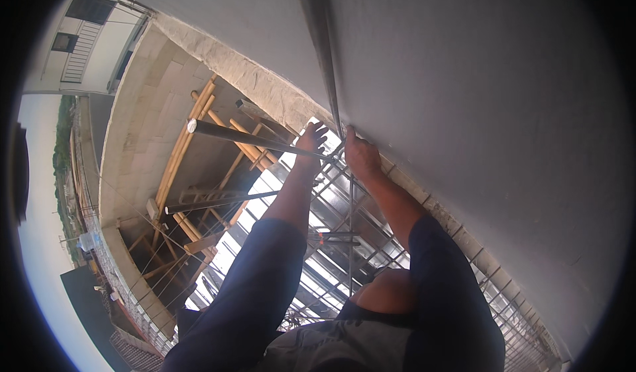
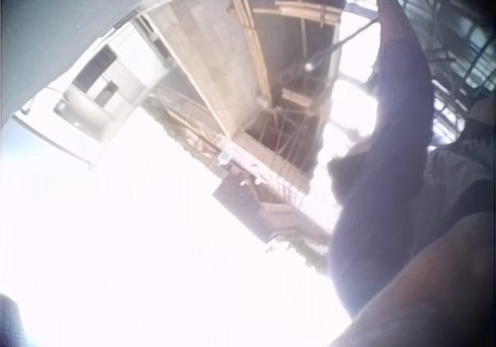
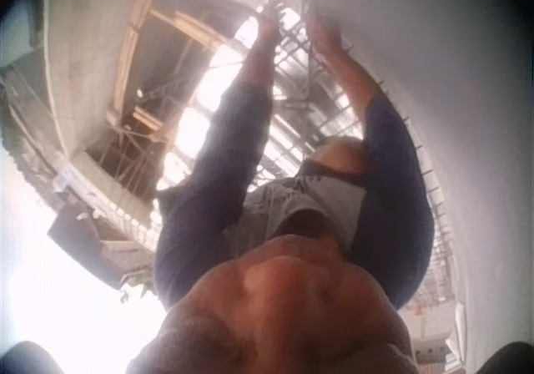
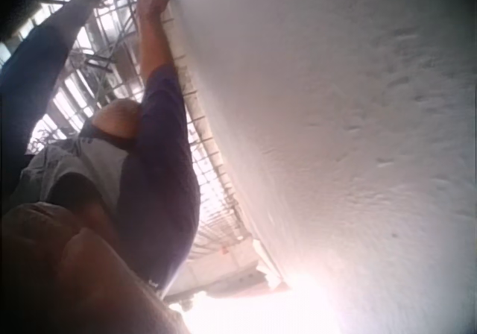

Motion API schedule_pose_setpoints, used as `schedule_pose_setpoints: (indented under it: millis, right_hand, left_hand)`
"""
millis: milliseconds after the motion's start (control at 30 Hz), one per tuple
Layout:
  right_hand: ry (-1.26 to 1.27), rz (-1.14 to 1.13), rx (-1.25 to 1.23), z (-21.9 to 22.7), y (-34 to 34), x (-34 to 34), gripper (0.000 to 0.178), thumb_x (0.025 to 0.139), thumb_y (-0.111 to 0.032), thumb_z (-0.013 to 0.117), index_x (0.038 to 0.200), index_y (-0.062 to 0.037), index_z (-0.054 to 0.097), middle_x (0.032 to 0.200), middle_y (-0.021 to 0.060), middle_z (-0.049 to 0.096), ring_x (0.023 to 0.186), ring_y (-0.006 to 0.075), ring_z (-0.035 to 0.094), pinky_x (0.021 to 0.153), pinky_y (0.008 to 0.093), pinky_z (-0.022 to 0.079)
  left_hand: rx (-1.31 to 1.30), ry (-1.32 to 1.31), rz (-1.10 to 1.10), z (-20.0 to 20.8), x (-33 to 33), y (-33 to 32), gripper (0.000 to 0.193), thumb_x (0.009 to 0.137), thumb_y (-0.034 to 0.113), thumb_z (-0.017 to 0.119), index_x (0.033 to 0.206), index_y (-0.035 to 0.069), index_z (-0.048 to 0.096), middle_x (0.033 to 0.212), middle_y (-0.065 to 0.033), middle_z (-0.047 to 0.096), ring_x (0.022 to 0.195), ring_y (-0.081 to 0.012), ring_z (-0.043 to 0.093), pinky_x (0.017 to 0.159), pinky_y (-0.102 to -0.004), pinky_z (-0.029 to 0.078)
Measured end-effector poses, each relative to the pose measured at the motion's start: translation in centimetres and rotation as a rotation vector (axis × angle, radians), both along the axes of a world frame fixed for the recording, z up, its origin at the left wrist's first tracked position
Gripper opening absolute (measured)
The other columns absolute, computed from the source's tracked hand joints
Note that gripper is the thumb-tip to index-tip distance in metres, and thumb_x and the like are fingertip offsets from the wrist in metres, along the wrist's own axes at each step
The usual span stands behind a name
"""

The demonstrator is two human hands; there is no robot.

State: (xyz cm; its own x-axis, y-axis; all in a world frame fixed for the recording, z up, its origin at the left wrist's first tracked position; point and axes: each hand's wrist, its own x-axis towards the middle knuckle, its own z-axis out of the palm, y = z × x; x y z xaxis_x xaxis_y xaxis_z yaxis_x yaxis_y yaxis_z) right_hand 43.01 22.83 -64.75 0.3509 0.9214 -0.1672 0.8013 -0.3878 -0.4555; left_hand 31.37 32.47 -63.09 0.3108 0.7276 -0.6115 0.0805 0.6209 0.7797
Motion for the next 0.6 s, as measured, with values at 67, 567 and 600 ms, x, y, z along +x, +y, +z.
schedule_pose_setpoints:
  millis: [67,567,600]
  right_hand:
    - [0.005,0.01,-0.018,-0.1,0.3,0.2,0.038,0.093,-0.013,0.038,0.129,-0.0016,0.04,0.085,0.0217,0.067,0.076,0.0381,0.067,0.072,0.0476,0.053]
    - [0.246,-0.117,0.066,-3.3,0.9,-0.4,0.024,0.094,-0.019,0.044,0.116,-0.0103,0.046,0.082,0.0251,0.064,0.079,0.0454,0.062,0.074,0.0541,0.048]
    - [0.228,-0.145,0.104,-3.6,0.9,-0.6,0.022,0.093,-0.019,0.045,0.113,-0.0097,0.048,0.081,0.0251,0.064,0.078,0.0454,0.062,0.074,0.0543,0.048]
  left_hand:
    - [-0.037,0.045,-0.083,0.6,0.7,0.5,0.047,0.098,0.039,0.037,0.133,0.01,0.049,0.133,-0.0107,0.052,0.119,-0.0332,0.047,0.101,-0.0419,0.034]
    - [0.636,0.39,-0.556,-10.8,-2.7,2.8,0.025,0.086,0.008,0.055,0.106,-0.003,0.065,0.079,-0.0069,0.065,0.068,-0.0118,0.061,0.061,-0.0247,0.05]
    - [0.611,0.381,-0.558,-11.0,-2.7,2.6,0.024,0.086,0.007,0.055,0.105,-0.003,0.066,0.079,-0.0068,0.065,0.068,-0.0116,0.061,0.06,-0.0243,0.05]
